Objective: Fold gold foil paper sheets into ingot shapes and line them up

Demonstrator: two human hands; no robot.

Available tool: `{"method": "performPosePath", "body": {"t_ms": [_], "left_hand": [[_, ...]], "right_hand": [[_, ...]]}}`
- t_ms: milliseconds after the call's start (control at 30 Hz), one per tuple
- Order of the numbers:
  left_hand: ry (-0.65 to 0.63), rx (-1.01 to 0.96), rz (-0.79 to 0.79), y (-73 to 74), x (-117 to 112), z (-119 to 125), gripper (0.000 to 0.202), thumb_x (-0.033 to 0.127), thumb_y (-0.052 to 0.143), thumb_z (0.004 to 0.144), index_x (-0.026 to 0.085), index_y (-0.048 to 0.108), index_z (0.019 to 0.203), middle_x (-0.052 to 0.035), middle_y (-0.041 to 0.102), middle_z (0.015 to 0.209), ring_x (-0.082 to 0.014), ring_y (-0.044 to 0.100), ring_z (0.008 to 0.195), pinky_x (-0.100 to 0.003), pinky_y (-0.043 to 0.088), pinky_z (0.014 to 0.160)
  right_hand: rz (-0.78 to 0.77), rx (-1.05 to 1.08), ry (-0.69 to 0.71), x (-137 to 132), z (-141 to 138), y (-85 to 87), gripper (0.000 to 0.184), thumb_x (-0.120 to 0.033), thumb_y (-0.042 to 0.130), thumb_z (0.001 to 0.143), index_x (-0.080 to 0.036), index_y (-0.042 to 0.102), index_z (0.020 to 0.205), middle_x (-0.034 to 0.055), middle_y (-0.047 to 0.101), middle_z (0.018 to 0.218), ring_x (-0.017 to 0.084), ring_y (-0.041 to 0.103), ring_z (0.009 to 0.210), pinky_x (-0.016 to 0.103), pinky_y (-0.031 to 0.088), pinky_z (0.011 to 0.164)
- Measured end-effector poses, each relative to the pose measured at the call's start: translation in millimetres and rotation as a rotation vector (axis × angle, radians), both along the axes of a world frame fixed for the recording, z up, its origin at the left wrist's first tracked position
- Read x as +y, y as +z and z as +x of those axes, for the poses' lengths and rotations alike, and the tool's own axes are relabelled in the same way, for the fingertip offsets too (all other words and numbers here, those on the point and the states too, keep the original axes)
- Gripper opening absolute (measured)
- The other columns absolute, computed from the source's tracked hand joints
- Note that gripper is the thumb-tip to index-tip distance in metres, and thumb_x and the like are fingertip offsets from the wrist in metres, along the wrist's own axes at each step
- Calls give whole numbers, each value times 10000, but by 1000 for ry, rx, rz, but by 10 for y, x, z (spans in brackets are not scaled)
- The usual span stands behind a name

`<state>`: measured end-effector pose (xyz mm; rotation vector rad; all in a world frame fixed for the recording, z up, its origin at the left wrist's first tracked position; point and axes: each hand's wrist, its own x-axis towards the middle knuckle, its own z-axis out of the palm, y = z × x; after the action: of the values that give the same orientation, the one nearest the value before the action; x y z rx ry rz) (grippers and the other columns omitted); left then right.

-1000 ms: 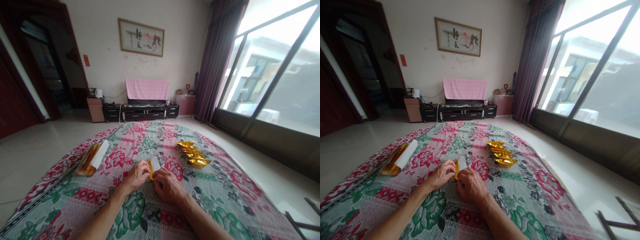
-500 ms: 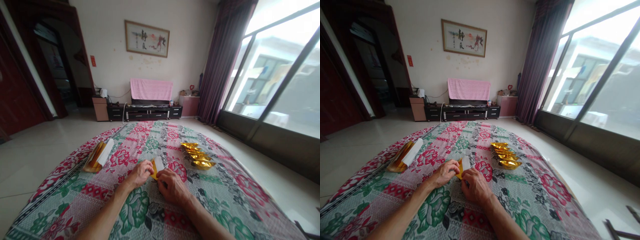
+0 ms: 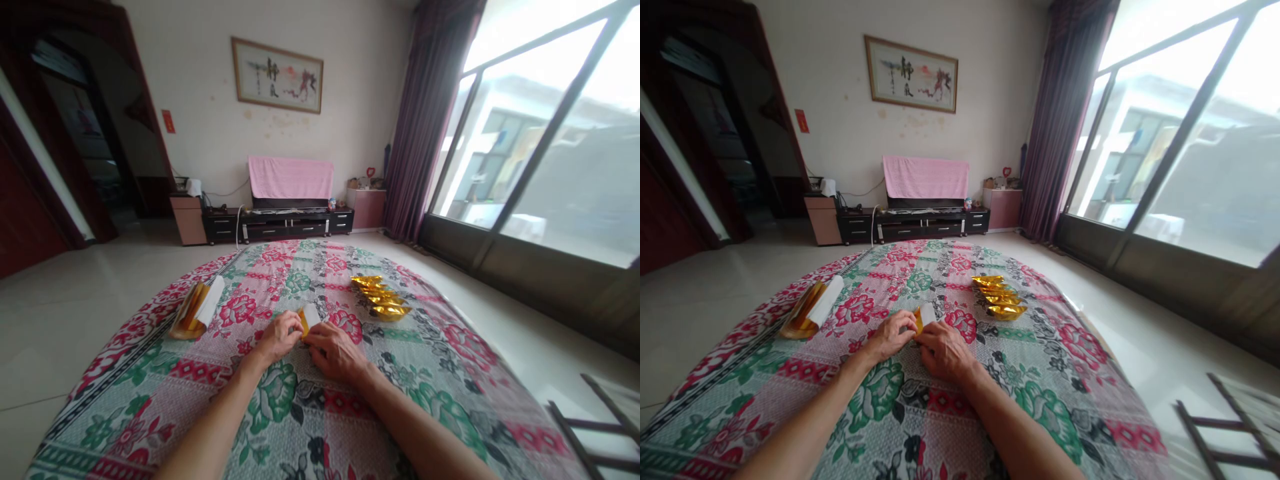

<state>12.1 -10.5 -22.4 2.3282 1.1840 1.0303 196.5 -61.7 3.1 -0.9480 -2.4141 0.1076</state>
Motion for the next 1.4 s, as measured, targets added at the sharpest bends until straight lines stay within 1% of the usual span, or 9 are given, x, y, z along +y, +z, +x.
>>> {"method": "performPosePath", "body": {"t_ms": [267, 433, 567, 900, 1167, 1233, 1267, 1333, 1400], "left_hand": [[28, 14, 0, -9, -13, 35, 132, 81, 517, 692, 169, 615, 686, -39, 586, 853, -152, 561, 854, -300, 445, 837], [48, 20, -17, -16, -17, 59, 134, 78, 506, 681, 169, 603, 663, -26, 573, 817, -148, 560, 819, -293, 446, 804], [66, 18, -31, -18, -20, 75, 139, 68, 500, 670, 167, 598, 677, -24, 571, 821, -148, 555, 831, -293, 442, 801], [73, 29, -43, 1, -28, 85, 151, 60, 484, 665, 170, 586, 674, -28, 573, 825, -150, 552, 839, -303, 439, 818], [83, 33, -20, -21, -45, 80, 149, 89, 474, 687, 185, 587, 693, -41, 575, 854, -175, 554, 875, -330, 439, 840], [82, 19, -14, -27, -65, 78, 151, 96, 467, 703, 188, 587, 705, -47, 579, 879, -179, 551, 881, -330, 436, 842], [79, 16, -13, -25, -78, 78, 150, 98, 467, 708, 189, 587, 710, -49, 579, 892, -181, 549, 885, -330, 432, 843], [66, 9, -15, -14, -104, 81, 144, 103, 466, 721, 187, 582, 729, -51, 577, 904, -180, 546, 884, -323, 427, 839], [68, 0, -24, -1, -125, 86, 145, 96, 459, 728, 185, 573, 728, -45, 571, 868, -174, 544, 860, -306, 427, 820]], "right_hand": [[3, -18, 9, -7, 0, -18, 265, -112, 487, 756, -182, 654, 950, 59, 626, 955, 152, 561, 910, 269, 417, 847], [8, 38, 19, -38, 15, -48, 286, -98, 465, 755, -172, 650, 960, 68, 639, 993, 154, 574, 933, 266, 424, 871], [24, 78, 14, -53, 14, -84, 293, -82, 434, 761, -154, 650, 945, 81, 653, 968, 151, 592, 901, 259, 448, 840], [14, 102, 34, -111, 13, -39, 246, -46, 422, 714, -161, 621, 801, 72, 630, 943, 148, 589, 869, 248, 453, 798], [-25, 137, -7, -136, 32, -45, 206, -58, 415, 750, -168, 586, 720, 57, 624, 882, 140, 588, 828, 235, 451, 769], [-17, 166, -36, -76, 41, -28, 200, -91, 417, 788, -171, 594, 742, 64, 621, 965, 140, 585, 866, 238, 447, 784], [-2, 183, -66, -21, 38, -11, 190, -113, 424, 804, -173, 604, 785, 68, 613, 1019, 146, 578, 906, 250, 441, 807], [35, 192, -157, 141, 8, 32, 211, -164, 455, 816, -174, 593, 975, 80, 603, 1057, 167, 564, 954, 294, 422, 856], [27, 147, -201, 347, -60, 74, 231, -201, 433, 849, -179, 588, 1019, 83, 607, 1045, 166, 567, 940, 296, 419, 842]]}}
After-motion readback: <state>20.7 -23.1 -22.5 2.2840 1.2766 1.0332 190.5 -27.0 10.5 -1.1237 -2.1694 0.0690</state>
